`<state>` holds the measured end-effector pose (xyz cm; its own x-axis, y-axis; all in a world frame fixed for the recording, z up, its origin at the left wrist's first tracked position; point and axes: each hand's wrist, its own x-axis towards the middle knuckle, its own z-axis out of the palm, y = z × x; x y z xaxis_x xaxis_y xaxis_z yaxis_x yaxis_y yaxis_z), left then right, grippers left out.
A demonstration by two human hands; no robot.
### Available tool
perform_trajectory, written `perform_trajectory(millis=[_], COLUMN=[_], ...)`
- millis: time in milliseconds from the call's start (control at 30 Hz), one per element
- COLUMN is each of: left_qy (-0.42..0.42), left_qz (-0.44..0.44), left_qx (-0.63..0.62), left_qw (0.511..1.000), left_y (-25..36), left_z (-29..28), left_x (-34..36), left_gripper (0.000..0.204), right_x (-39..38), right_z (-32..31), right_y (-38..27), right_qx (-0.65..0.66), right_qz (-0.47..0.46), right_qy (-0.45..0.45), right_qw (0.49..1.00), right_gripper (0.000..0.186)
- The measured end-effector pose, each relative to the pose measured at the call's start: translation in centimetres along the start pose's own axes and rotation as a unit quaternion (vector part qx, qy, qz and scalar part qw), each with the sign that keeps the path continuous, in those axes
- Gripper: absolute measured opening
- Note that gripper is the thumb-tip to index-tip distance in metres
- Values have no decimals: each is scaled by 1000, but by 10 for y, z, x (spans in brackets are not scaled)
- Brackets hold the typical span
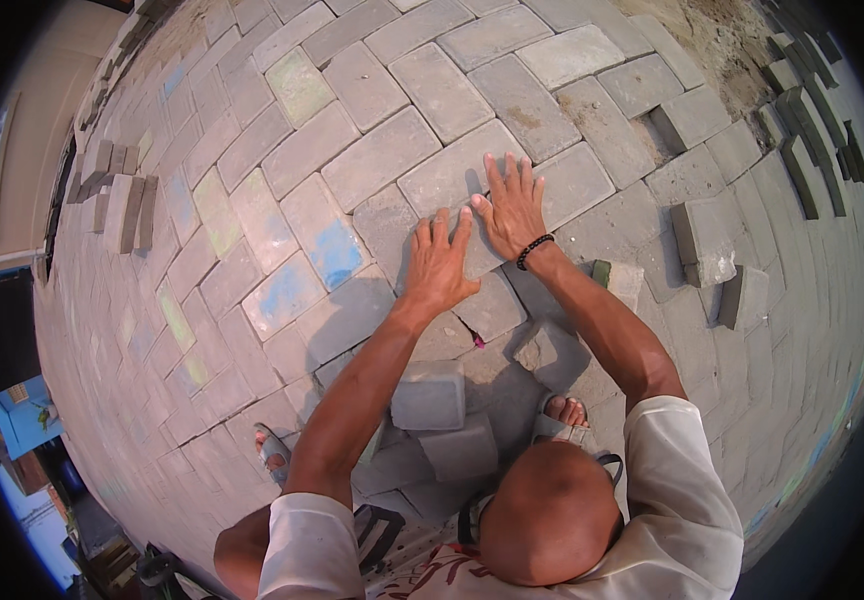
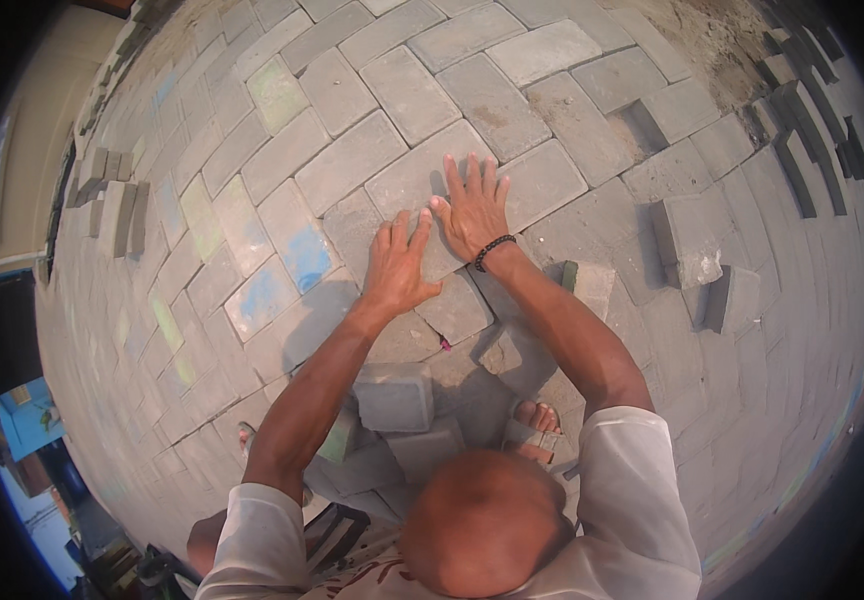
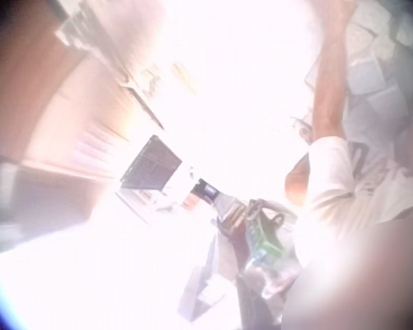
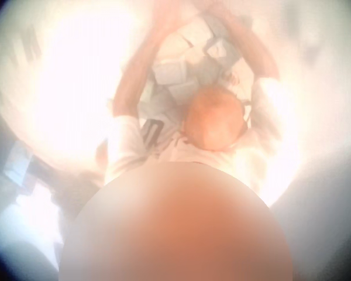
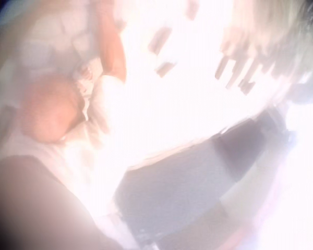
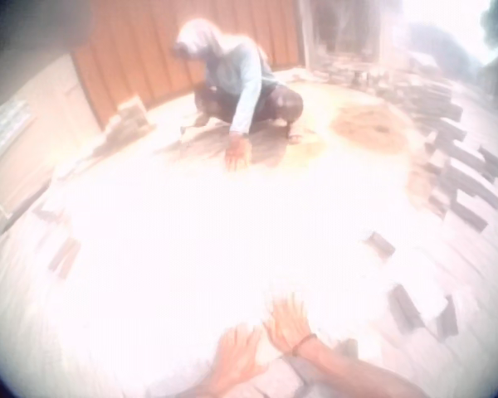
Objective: The person kneels on the ground and places rectangular bricks one by one into a herringbone pattern on a paved surface. They adjust brick positions by hand and occasionally stand to retrieve more bricks from nearby piles.
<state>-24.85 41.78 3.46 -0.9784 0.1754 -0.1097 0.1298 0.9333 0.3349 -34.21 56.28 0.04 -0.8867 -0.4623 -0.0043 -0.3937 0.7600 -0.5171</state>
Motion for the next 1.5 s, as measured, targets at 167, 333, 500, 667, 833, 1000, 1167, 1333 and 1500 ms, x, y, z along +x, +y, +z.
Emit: perform_trajectory(millis=[167,333,500,667,833,1000,1167,1333,1500], left_qy=[-25,-35,-66,-34,-65,-55,-50,24,37], left_qz=[-31,-54,-64,-46,-66,-61,-41,-101,-107], left_qx=[-4,-4,-12,-27,-6,-3,-60,-194,-200], left_qw=[999,998,996,998,996,997,996,975,973], left_y=[4,3,12,7,12,12,-8,-18,-11], left_z=[-1,-5,-7,-1,-6,-5,0,20,23], left_x=[4,-1,6,1,5,3,-7,-24,-26], left_gripper=[110,111,113,115,114,113,116,117,113], right_x=[18,23,-4,-25,-43,-43,-35,-20,-3], right_z=[-16,-105,-96,-49,-50,-76,-110,-57,0], right_y=[8,-22,-23,-7,-11,-18,-66,-60,-30], right_qx=[-75,368,561,566,506,531,695,642,533], right_qz=[-8,-19,72,154,158,138,52,-11,53], right_qy=[-2,192,195,182,172,216,238,75,15], right_qw=[997,910,802,789,831,808,676,763,844], right_gripper=[63,57,43,40,38,36,23,28,28])
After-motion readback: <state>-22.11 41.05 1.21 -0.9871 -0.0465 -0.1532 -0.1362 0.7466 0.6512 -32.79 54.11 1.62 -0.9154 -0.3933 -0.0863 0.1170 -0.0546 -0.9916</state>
